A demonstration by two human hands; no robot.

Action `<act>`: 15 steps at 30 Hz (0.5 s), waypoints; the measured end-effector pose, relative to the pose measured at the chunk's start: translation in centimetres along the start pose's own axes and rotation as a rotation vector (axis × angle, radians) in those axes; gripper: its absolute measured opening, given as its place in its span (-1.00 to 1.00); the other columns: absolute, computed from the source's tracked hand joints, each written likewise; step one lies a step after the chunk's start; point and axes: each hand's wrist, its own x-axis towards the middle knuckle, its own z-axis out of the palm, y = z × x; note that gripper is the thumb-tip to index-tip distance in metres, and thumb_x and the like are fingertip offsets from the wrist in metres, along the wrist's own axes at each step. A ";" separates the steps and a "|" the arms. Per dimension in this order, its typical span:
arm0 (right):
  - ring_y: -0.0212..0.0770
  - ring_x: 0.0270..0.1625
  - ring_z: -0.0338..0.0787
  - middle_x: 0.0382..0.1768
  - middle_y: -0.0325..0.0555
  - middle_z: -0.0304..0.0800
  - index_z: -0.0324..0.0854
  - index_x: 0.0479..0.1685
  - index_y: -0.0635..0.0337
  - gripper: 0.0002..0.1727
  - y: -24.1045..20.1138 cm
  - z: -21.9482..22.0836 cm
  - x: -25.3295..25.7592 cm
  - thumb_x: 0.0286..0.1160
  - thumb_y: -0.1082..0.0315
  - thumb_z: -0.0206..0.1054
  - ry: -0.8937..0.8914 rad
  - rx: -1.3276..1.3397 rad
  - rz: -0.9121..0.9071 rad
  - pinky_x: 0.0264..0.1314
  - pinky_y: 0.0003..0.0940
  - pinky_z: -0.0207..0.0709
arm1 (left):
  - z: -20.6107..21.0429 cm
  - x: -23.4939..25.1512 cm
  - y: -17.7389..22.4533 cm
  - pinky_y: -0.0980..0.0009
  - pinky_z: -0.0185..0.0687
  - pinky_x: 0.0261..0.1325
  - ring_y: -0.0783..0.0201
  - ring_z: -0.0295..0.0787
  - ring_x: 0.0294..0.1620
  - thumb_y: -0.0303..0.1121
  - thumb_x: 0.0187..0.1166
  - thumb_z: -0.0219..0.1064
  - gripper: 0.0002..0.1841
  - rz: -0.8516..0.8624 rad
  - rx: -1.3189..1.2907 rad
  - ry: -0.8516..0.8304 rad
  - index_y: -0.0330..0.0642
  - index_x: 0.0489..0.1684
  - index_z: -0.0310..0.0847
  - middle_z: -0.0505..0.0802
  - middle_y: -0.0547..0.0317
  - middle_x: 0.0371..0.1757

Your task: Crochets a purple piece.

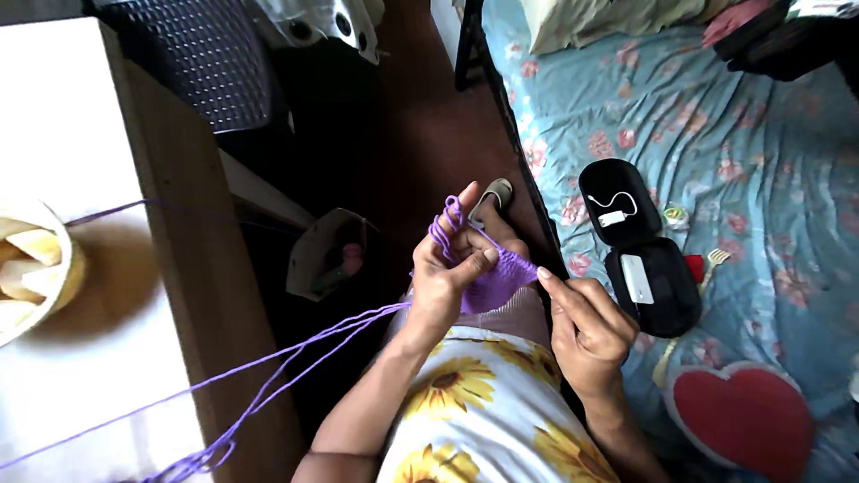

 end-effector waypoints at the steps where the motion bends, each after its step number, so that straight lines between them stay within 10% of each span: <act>1: -0.38 -0.32 0.69 -0.42 -0.05 0.75 0.93 -0.10 0.21 -0.78 0.1 -0.1 0.0 0.53 0.53 0.34 -0.008 0.038 0.015 -0.24 -0.63 0.52 | 0.0 0.0 0.1 0.55 0.72 -0.24 0.48 0.74 -0.43 -0.71 0.39 0.32 -0.26 -0.018 -0.009 -0.010 -0.16 0.70 0.34 0.86 0.25 -0.34; 15: -0.58 -0.22 0.69 -0.31 -0.16 0.77 0.89 -0.08 0.30 -0.82 0.9 -0.3 0.0 0.52 0.52 0.38 -0.077 0.382 0.169 -0.11 -0.77 0.58 | 0.1 -0.3 0.1 0.55 0.73 -0.23 0.47 0.75 -0.42 -0.72 0.38 0.32 -0.30 -0.075 -0.027 -0.032 -0.23 0.66 0.38 0.86 0.22 -0.35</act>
